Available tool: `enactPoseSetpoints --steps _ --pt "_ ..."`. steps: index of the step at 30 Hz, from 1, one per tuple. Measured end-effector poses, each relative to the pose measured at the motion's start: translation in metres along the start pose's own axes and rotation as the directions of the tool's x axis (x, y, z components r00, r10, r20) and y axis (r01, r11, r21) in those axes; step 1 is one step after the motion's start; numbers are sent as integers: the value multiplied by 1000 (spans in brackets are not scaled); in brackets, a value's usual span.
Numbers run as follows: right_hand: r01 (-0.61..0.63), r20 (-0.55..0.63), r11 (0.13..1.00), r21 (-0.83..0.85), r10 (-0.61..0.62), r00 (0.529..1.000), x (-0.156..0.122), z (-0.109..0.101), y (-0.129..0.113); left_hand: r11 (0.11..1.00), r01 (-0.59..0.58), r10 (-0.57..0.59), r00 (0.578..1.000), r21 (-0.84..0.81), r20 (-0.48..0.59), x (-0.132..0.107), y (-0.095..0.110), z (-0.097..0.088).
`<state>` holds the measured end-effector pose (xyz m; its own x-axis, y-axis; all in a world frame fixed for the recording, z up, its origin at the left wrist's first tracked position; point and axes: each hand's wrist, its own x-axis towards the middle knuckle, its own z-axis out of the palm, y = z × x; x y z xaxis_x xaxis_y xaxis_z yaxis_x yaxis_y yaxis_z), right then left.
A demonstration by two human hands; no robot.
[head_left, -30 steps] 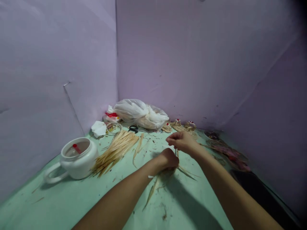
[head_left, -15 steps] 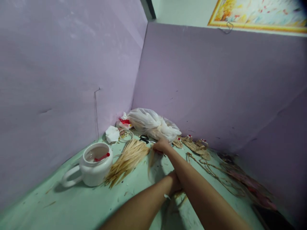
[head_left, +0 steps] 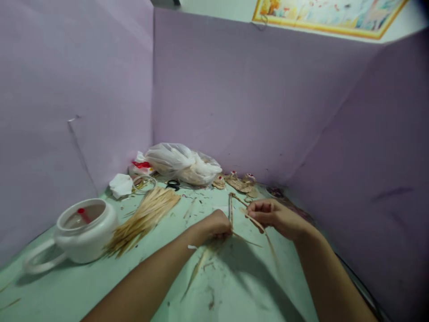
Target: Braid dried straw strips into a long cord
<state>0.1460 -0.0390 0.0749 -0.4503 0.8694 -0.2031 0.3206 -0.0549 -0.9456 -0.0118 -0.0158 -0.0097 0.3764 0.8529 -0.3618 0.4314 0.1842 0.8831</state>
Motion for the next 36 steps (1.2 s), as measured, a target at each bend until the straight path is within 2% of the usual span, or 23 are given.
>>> enactPoseSetpoints --steps 2,4,7,10,17,22,25,31,33,36 --pt "-59 17 997 -56 60 998 -7 -6 24 998 39 -39 999 52 4 -2 2 -1" --pt "-127 -17 982 -142 126 992 -3 -7 43 995 56 -57 998 76 3 -4 4 -2" --pt "-152 -90 970 -191 137 987 10 -4 57 996 45 -47 999 83 11 -6 7 -2" --pt "-126 -86 969 -213 110 990 17 0 61 993 56 -59 998 102 27 -7 9 -2" --pt "-110 -171 882 -457 34 985 20 4 63 995 34 -39 998 89 56 -6 9 -2" --pt "-4 -191 821 -571 -127 973 19 10 57 997 21 -26 997 68 72 -4 6 -3" --pt "49 -158 822 -567 -167 973 17 13 54 998 29 -33 996 50 88 -3 5 -4" --pt "4 -198 813 -582 -147 969 19 21 59 999 32 -34 994 22 100 -5 7 -5" --pt "-4 -202 864 -503 -113 973 19 22 61 999 37 -39 995 19 89 -5 8 -5" --pt "-80 -158 963 -256 40 987 17 24 60 1000 29 -30 996 7 86 -5 7 -5"
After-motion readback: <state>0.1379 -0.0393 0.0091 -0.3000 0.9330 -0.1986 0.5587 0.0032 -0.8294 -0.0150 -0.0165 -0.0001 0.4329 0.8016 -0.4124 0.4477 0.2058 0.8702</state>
